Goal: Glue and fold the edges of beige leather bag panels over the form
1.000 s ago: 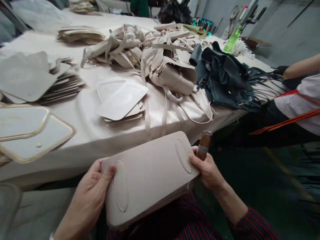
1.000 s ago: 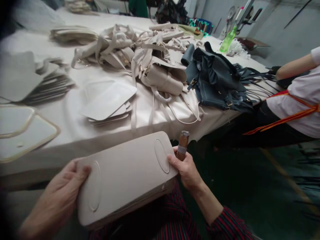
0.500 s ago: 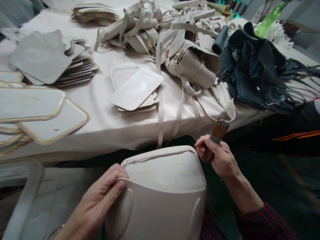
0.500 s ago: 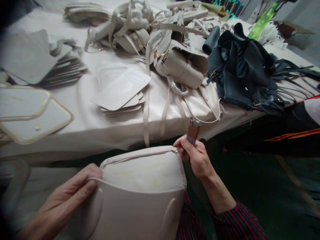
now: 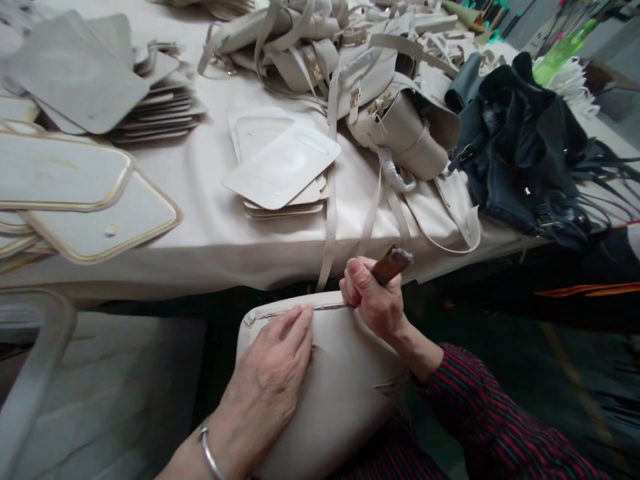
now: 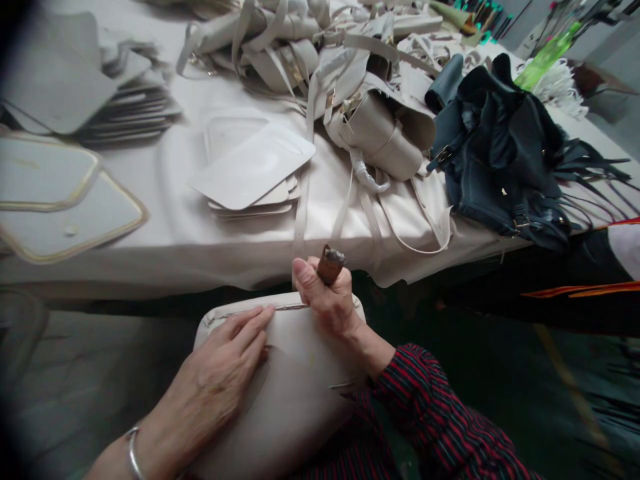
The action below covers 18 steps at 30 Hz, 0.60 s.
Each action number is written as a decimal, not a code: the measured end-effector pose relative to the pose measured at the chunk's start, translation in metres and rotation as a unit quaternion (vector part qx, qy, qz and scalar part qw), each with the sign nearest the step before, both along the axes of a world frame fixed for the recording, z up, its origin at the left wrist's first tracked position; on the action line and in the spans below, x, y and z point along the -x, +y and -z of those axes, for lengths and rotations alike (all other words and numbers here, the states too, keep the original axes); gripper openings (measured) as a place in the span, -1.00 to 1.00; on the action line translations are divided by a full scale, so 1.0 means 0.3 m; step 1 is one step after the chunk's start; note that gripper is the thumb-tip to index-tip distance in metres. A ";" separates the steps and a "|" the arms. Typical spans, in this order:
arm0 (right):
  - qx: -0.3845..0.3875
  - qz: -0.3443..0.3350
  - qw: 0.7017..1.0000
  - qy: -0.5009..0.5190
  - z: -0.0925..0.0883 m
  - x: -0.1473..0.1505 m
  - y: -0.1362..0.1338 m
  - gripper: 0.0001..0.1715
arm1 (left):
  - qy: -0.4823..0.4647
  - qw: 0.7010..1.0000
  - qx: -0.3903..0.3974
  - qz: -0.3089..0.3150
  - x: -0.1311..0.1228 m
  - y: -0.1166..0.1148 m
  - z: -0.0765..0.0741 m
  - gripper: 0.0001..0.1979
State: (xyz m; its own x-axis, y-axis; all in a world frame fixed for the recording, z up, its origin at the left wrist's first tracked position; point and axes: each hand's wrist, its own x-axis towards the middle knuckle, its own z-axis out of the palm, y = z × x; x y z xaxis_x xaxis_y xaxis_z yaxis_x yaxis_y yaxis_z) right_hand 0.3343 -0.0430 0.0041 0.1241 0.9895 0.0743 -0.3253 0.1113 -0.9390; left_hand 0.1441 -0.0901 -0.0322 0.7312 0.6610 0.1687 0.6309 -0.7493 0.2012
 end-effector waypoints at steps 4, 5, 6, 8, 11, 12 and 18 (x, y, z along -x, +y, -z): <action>0.003 0.035 0.999 -0.006 0.005 0.006 0.017 -0.42 | -0.030 0.999 0.029 0.008 0.000 0.018 -0.028 -0.66; 0.015 0.042 0.999 -0.010 0.004 0.002 0.022 -0.42 | -0.046 0.998 0.050 0.004 0.000 0.025 -0.040 -0.68; 0.032 0.042 0.998 -0.024 0.000 -0.005 0.025 -0.42 | -0.065 0.995 0.076 -0.004 0.003 0.033 -0.053 -0.68; 0.073 -0.001 0.992 -0.100 -0.023 -0.034 0.018 -0.45 | -0.107 0.983 0.147 -0.027 0.016 0.051 -0.083 -0.68; 0.116 -0.191 0.926 -0.304 -0.088 -0.107 -0.049 -0.60 | -0.169 0.942 0.275 -0.089 0.064 0.076 -0.119 -0.69; 0.126 -0.260 0.888 -0.359 -0.108 -0.135 -0.085 -0.62 | -0.184 0.927 0.302 -0.125 0.086 0.081 -0.125 -0.68; 0.192 -0.348 0.834 -0.383 -0.132 -0.273 -0.292 -0.76 | -0.213 0.849 0.342 -0.342 0.192 0.072 -0.107 -0.65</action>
State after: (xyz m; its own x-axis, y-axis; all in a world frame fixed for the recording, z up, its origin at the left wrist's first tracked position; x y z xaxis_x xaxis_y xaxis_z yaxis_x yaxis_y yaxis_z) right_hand 0.4161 -0.1304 0.0438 -0.4277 0.7715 -0.4710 0.5264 -0.2110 -0.8236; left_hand 0.0864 -0.0684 -0.0001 0.1066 0.9564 -0.2721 0.6321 0.1460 0.7610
